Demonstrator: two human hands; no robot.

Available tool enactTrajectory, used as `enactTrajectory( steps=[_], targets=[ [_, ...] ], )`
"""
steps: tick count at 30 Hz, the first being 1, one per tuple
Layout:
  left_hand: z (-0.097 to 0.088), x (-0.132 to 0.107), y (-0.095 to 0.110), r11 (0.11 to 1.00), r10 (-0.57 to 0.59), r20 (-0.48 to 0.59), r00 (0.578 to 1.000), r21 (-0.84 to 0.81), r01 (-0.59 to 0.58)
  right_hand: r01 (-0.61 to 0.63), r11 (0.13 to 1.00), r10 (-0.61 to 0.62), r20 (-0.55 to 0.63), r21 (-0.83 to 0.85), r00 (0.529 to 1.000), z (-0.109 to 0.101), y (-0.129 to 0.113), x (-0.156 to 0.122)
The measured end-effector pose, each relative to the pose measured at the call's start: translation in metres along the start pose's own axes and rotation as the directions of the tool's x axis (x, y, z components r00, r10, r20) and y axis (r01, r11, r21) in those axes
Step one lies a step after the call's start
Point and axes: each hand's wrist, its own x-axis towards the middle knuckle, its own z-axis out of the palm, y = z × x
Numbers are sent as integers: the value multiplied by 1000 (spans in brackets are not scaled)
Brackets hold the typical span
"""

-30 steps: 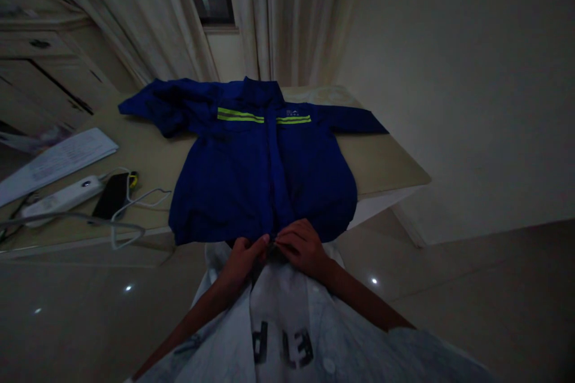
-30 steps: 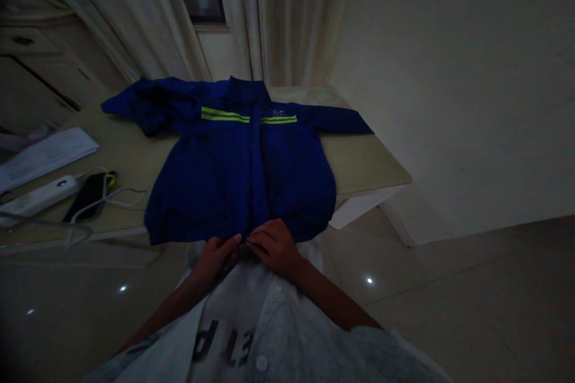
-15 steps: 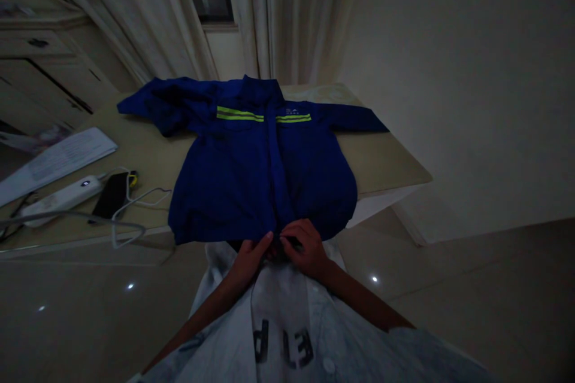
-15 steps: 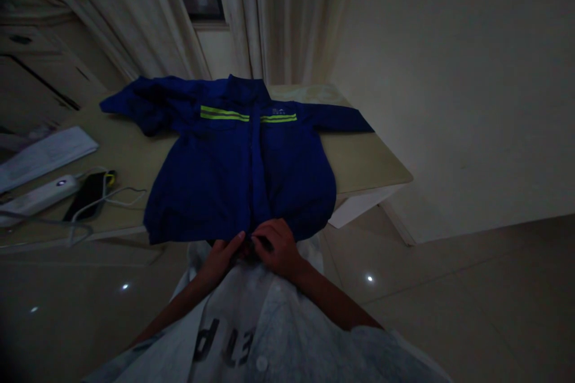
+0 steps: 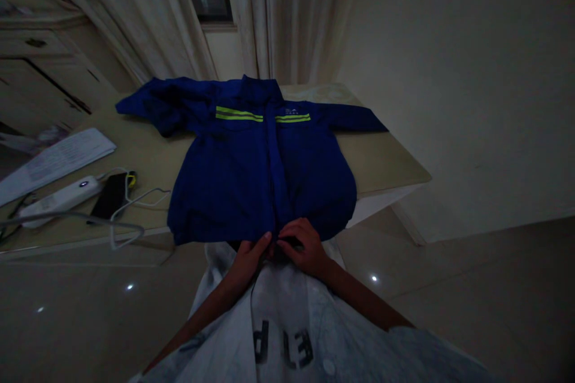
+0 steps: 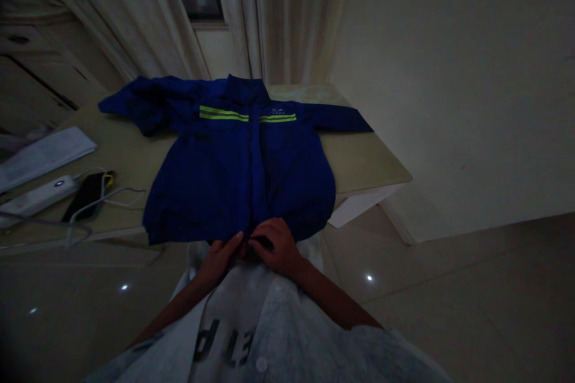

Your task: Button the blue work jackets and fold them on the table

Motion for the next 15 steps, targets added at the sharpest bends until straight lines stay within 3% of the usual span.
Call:
enactTrajectory(
  steps=[10, 15],
  targets=[
    [2, -2, 9, 999, 31, -20, 999, 42, -30, 35, 996, -36, -15, -78, 999, 2, -2, -1],
    [-3, -1, 1, 996, 29, -28, 999, 87, -26, 46, 989, -52, -37, -144, 998, 5, -5, -1]
  ],
)
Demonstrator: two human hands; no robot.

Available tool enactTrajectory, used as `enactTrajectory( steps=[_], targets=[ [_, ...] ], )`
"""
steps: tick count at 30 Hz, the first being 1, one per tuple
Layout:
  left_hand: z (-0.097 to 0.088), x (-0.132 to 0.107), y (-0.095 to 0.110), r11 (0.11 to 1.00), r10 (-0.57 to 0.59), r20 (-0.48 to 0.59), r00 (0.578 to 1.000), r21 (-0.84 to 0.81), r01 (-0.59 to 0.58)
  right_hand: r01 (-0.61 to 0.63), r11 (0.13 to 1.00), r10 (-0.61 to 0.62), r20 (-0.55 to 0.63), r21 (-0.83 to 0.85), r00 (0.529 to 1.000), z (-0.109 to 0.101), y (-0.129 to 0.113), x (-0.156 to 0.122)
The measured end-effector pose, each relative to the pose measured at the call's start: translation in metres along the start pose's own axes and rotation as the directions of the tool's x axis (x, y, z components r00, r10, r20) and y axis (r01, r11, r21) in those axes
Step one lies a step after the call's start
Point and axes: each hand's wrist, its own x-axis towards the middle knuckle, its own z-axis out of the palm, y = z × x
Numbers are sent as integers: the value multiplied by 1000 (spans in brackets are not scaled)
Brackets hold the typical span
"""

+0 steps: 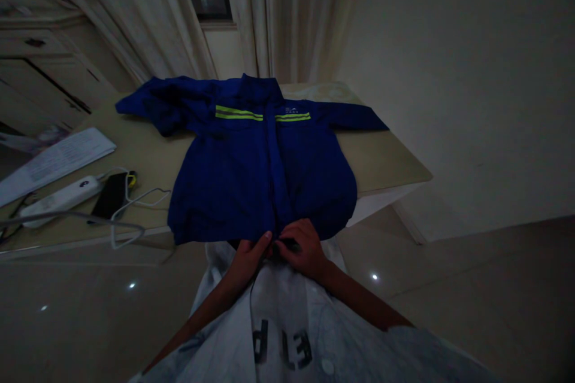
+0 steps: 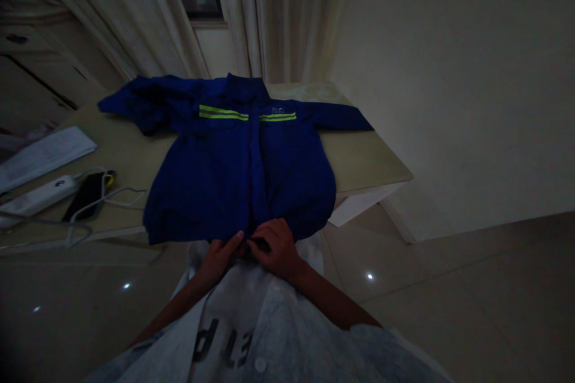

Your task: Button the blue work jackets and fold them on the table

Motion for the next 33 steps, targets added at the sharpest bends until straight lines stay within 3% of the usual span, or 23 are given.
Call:
enactTrajectory(
  steps=[7, 15, 20, 26, 33],
  targets=[
    [-5, 2, -10, 986, 87, 49, 995, 141, -93, 97, 994, -98, -1, -57, 995, 2, -1, 0],
    [-14, 0, -7, 953, 160, 109, 981, 243, -182, 67, 997, -67, 6, -49, 998, 3, 1, 0],
    [-12, 3, -7, 964, 146, 41, 988, 218, -152, 42, 999, -42, 22, -12, 999, 2, 0, 4],
    [-4, 3, -10, 978, 114, 198, 974, 148, -144, -17, 999, 18, -16, 28, 1000, -3, -2, 7],
    [-9, 3, -11, 957, 175, 218, 960, 191, -218, -35, 997, 29, 99, 62, 995, -6, 2, 13]
  ],
)
